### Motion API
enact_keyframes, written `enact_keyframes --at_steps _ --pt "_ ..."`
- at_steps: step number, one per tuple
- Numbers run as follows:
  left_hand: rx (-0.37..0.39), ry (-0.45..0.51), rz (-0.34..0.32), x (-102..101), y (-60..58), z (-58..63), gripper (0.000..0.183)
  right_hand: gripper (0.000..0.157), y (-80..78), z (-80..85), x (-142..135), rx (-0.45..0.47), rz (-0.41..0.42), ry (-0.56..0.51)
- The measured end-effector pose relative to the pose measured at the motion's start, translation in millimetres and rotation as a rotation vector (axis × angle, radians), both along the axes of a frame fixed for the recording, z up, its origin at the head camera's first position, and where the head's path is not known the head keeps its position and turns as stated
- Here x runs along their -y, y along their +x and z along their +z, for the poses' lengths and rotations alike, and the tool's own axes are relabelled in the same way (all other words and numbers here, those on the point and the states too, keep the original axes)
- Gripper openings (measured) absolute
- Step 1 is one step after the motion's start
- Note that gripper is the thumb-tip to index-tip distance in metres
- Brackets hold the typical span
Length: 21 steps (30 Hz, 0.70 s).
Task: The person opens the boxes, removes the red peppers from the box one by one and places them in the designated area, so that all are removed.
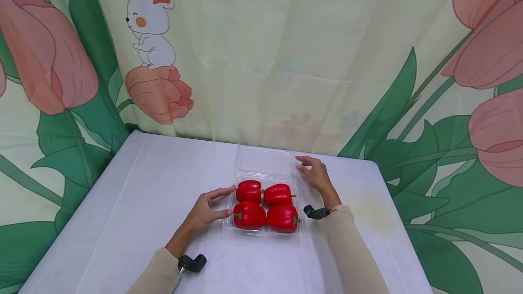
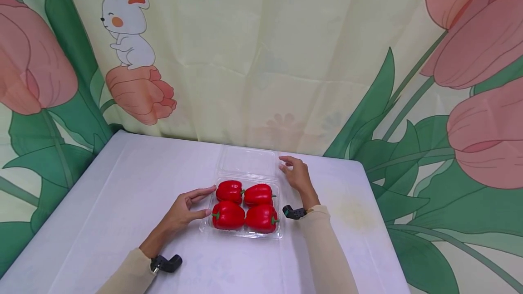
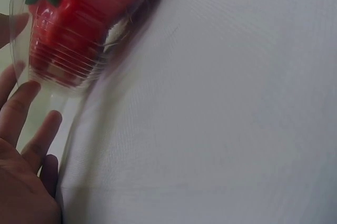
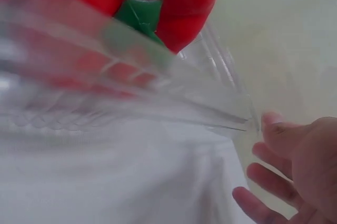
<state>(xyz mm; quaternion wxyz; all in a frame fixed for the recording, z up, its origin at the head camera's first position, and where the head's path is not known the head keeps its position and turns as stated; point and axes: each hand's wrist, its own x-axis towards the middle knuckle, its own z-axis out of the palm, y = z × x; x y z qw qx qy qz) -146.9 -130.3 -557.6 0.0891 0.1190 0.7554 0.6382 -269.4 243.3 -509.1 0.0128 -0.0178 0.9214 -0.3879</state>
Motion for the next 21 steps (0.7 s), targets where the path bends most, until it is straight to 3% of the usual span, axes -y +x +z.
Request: enact_keyframes --at_steps 10,21 --pt "-0.005 0.003 -0.005 0 -0.1 0.4 0.065 0.054 13.3 19.1 -4 -0.081 -0.009 -0.006" --pt "0.005 -0.005 -0.004 0 -0.8 0.9 0.065 0.063 50.8 44.6 2 -0.158 0.015 -0.051"
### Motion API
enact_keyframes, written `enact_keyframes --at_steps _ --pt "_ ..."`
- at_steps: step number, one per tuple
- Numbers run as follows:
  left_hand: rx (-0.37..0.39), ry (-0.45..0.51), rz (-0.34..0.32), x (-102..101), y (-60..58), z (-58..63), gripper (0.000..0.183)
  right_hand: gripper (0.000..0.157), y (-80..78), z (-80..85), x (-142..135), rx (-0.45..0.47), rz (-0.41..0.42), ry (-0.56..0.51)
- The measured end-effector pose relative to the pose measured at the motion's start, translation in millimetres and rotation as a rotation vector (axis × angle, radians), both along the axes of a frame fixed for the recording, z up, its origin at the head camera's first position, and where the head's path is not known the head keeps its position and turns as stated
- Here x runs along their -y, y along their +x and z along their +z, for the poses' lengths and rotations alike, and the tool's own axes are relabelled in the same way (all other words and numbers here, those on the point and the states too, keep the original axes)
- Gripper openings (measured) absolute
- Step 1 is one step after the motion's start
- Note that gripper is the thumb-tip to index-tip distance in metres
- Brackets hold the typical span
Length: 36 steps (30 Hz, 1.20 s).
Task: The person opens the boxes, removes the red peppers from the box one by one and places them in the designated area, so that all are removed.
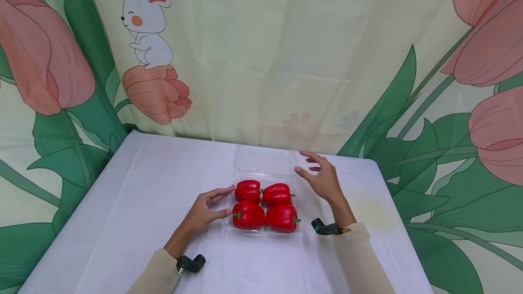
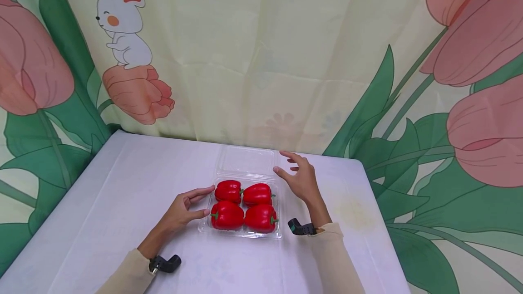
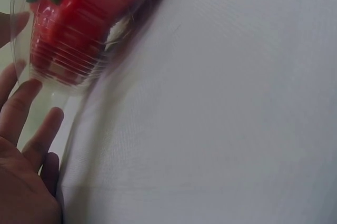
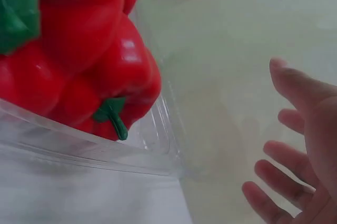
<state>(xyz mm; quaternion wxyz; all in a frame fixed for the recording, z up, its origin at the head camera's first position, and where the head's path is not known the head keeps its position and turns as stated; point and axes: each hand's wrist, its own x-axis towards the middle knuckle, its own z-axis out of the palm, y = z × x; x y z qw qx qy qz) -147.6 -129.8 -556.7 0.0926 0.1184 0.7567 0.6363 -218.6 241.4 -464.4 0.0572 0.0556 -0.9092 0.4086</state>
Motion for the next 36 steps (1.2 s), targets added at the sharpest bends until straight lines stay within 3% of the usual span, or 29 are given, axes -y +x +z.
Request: enact_keyframes --at_steps 12,21,28,36 --pt "-0.006 0.002 0.005 1 1.1 -1.3 0.066 0.075 53.9 -0.1 9 -0.110 0.104 0.011" --pt "-0.013 0.021 -0.016 2 1.3 -1.1 0.065 0.075 92.2 -11.4 15 -0.076 0.134 0.051" --pt "-0.022 0.015 -0.015 2 0.1 -1.8 0.065 0.077 109.4 -19.5 22 -0.069 0.121 0.115" --pt "-0.016 0.014 -0.011 1 -1.7 -3.2 0.065 0.078 117.3 -31.9 28 -0.066 0.105 0.131"
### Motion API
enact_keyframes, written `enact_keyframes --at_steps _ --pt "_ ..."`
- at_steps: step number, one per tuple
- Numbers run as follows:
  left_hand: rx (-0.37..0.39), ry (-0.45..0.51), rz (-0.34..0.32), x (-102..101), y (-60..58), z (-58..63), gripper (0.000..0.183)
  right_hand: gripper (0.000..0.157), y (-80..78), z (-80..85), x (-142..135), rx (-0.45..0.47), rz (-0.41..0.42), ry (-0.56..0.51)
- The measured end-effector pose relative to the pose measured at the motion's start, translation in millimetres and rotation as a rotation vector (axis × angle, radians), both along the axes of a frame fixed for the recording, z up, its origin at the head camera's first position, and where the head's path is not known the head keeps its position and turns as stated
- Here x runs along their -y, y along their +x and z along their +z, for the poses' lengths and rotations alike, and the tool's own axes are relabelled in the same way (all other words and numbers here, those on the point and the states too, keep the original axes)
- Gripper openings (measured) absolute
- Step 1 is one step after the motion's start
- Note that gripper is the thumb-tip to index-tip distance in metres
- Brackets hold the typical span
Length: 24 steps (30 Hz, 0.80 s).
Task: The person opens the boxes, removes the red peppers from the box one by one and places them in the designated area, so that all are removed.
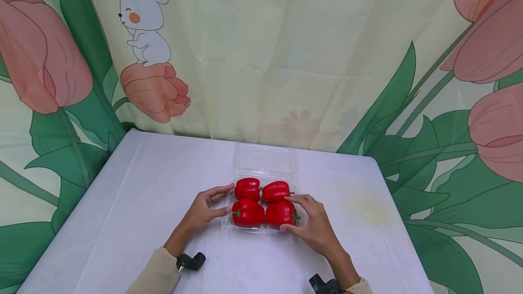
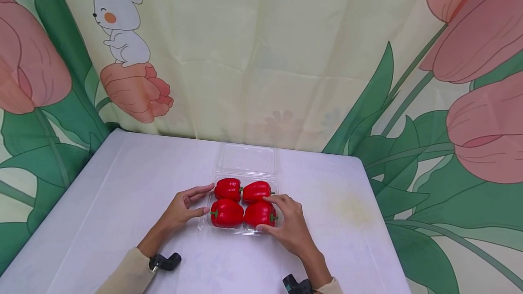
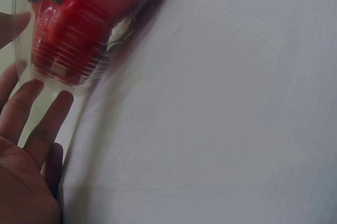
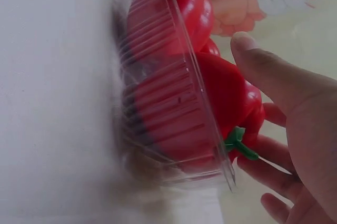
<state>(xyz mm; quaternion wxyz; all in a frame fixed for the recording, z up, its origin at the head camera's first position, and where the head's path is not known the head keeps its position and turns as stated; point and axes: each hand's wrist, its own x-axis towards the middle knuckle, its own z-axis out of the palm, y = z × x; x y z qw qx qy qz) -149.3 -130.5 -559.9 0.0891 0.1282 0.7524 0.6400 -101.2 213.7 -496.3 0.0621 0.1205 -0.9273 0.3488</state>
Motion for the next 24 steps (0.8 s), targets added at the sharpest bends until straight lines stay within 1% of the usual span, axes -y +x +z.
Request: enact_keyframes --at_steps 7,12,15,24 --pt "0.003 0.005 -0.002 0.1 -0.5 0.0 0.065 0.079 0.4 -5.8 3.1 0.031 -0.011 0.014" --pt "0.001 0.000 -0.002 0.1 0.1 1.7 0.065 0.082 0.5 -5.4 4.8 0.061 -0.013 0.021" --pt "0.003 -0.001 0.000 -0.1 0.5 2.4 0.065 0.081 0.3 -4.3 5.3 0.067 -0.016 0.026" --pt "0.014 0.001 -0.002 -0.2 0.5 2.4 0.065 0.077 -1.0 3.1 2.9 0.049 0.002 -0.054"
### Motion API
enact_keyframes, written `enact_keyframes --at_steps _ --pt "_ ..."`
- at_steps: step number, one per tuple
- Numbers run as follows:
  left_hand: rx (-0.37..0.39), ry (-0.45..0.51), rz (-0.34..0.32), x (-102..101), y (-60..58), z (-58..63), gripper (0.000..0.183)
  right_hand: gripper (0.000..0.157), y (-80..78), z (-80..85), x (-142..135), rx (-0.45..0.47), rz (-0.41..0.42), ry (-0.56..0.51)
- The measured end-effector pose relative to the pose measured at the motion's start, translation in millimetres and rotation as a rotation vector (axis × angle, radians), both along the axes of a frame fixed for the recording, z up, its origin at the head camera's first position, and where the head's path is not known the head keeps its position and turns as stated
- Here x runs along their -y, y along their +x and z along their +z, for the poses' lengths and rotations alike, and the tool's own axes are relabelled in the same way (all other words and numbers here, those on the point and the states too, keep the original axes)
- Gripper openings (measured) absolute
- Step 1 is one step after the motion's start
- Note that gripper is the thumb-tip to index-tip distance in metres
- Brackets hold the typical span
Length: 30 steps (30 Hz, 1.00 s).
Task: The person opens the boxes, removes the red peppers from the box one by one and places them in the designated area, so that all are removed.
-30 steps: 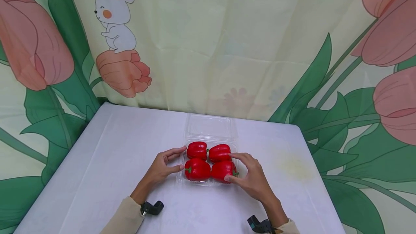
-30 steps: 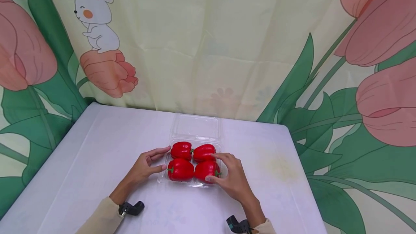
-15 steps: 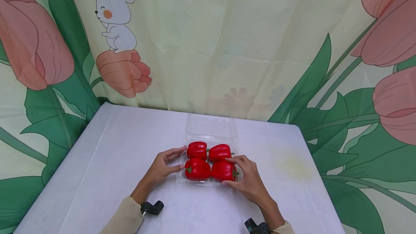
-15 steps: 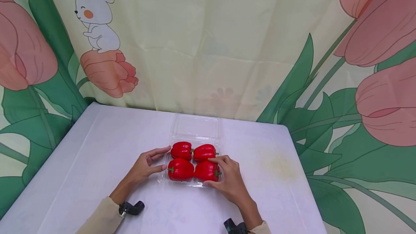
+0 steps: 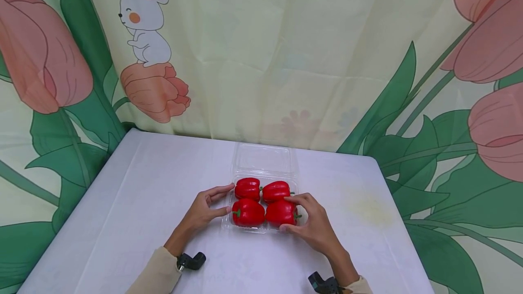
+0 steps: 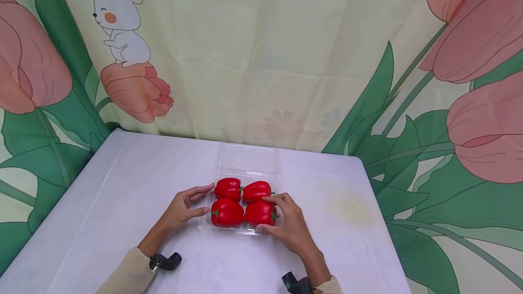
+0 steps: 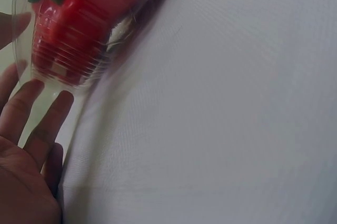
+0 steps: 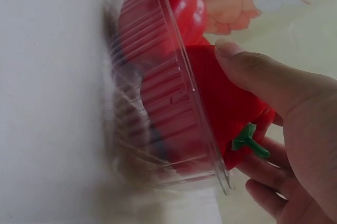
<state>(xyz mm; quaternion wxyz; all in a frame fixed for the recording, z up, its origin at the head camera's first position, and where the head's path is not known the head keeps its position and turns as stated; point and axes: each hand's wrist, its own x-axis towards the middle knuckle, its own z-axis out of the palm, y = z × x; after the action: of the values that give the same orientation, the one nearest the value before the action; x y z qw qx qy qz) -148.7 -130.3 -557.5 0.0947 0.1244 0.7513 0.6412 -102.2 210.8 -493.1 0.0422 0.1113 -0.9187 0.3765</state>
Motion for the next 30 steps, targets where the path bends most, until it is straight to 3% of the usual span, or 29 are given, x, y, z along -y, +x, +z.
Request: enact_keyframes --at_steps 14,30 --pt "0.001 -0.007 0.006 -1 0.3 0.0 0.065 0.074 -0.5 13.0 -9 -0.025 0.009 -0.019" --pt "0.000 -0.007 0.010 -2 0.9 -1.1 0.065 0.078 -7.0 25.9 -28 -0.088 -0.050 -0.033"
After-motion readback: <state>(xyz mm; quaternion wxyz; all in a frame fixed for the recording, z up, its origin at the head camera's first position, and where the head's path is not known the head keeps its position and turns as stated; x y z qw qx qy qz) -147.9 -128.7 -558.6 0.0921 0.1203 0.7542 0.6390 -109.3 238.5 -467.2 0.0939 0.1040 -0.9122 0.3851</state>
